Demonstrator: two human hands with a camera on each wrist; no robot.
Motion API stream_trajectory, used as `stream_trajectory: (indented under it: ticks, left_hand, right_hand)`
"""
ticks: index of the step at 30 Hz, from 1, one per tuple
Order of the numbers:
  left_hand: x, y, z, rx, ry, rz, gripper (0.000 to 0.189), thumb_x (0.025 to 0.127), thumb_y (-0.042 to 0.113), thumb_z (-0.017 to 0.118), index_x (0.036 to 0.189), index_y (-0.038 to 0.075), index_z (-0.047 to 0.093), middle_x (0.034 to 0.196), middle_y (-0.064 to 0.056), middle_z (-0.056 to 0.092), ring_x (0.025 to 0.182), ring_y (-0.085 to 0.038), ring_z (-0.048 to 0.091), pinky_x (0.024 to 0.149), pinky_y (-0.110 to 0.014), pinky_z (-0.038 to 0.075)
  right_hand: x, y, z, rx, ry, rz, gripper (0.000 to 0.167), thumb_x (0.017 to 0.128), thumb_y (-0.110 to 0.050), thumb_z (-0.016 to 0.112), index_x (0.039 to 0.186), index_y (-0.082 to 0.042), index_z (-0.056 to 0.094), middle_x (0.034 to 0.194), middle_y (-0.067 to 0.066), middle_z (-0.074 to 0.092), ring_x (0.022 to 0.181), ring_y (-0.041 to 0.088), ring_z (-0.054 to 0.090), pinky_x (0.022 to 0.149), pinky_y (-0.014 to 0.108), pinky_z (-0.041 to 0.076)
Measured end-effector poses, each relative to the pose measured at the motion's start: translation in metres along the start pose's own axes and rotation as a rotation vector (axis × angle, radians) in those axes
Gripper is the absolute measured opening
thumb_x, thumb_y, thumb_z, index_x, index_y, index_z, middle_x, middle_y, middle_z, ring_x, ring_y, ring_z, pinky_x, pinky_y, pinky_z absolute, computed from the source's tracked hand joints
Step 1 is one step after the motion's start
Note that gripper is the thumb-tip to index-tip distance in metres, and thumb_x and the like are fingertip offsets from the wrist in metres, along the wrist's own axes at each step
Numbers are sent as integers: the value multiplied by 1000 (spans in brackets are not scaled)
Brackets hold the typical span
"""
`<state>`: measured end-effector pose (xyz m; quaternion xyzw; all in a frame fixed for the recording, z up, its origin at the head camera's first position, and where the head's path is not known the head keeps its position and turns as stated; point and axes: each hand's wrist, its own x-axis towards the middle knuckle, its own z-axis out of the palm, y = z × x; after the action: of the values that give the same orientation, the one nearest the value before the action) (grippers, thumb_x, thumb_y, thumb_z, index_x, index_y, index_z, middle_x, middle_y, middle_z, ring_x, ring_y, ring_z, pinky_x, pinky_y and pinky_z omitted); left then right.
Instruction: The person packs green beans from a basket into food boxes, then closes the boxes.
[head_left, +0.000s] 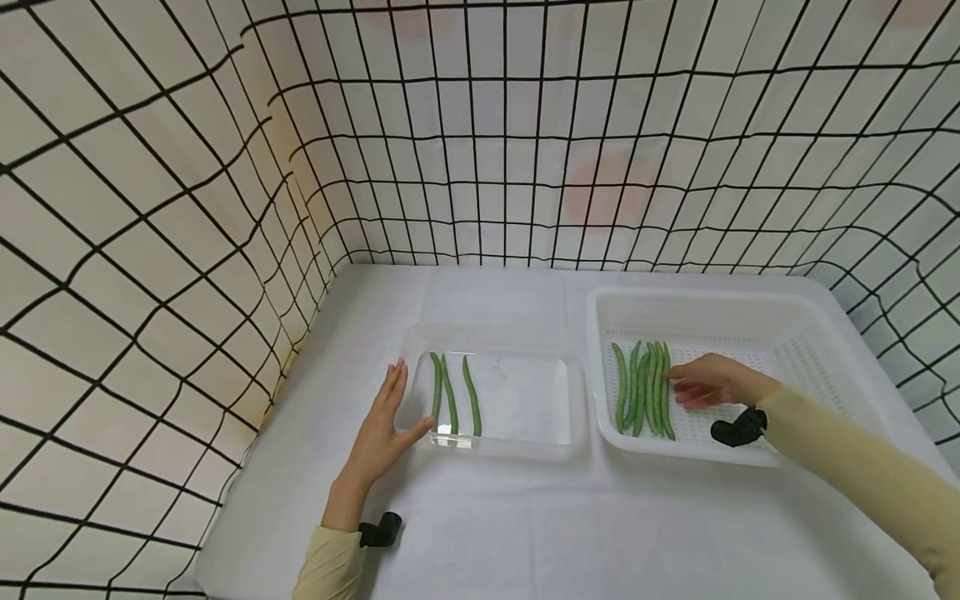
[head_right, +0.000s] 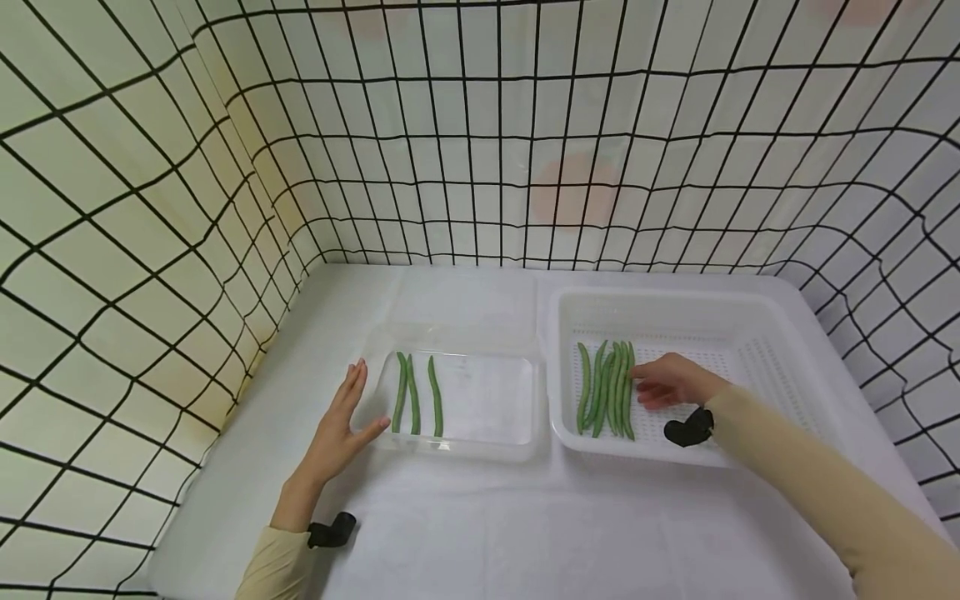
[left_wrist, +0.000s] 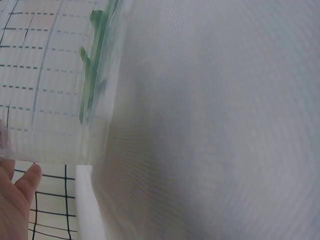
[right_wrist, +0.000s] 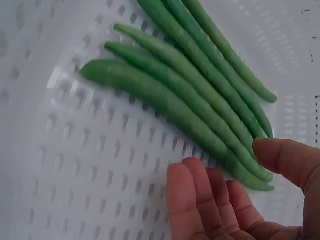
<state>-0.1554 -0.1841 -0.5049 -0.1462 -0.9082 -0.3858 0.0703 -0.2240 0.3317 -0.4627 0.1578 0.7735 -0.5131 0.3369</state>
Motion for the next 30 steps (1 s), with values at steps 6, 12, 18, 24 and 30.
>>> stream_trajectory:
  ticks: [6,12,18,24,30]
  left_hand:
    - [0,-1,0,6,1,-3,94,83,37,73,153,11,17,158,5,5,143,-19,6,107,-56,21]
    - [0,-2,0,2,-4,4,95,83,38,73,154,15,14,158,5,5,143,-19,5,107,-56,21]
    - [0,-2,1,7,-2,6,94,83,39,73,153,11,16,158,5,5,143,-19,6,106,-57,22]
    - [1,-3,1,14,3,17,93,84,41,71,153,10,17,158,1,6,143,-20,6,106,-56,22]
    - [1,-4,0,7,-1,26,94,84,40,72,153,12,15,158,2,6,143,-19,5,107,-56,21]
  right_hand:
    - [7,-7,13,-22,32,-9,26,91,-18,62,97,7,56,70,8,64,62,14,63,65,30,55]
    - [12,-7,18,11,61,0,21,90,-14,64,93,5,57,65,5,60,57,12,61,62,28,55]
    - [11,-6,14,44,30,-35,23,92,-10,60,105,7,51,69,3,59,59,11,61,61,26,54]
    - [-3,-12,2,131,-5,-134,41,94,-11,58,125,13,45,87,4,65,73,12,64,73,30,54]
    - [-18,-29,-2,204,-50,-178,22,96,-16,58,111,1,60,92,6,68,79,13,67,78,32,53]
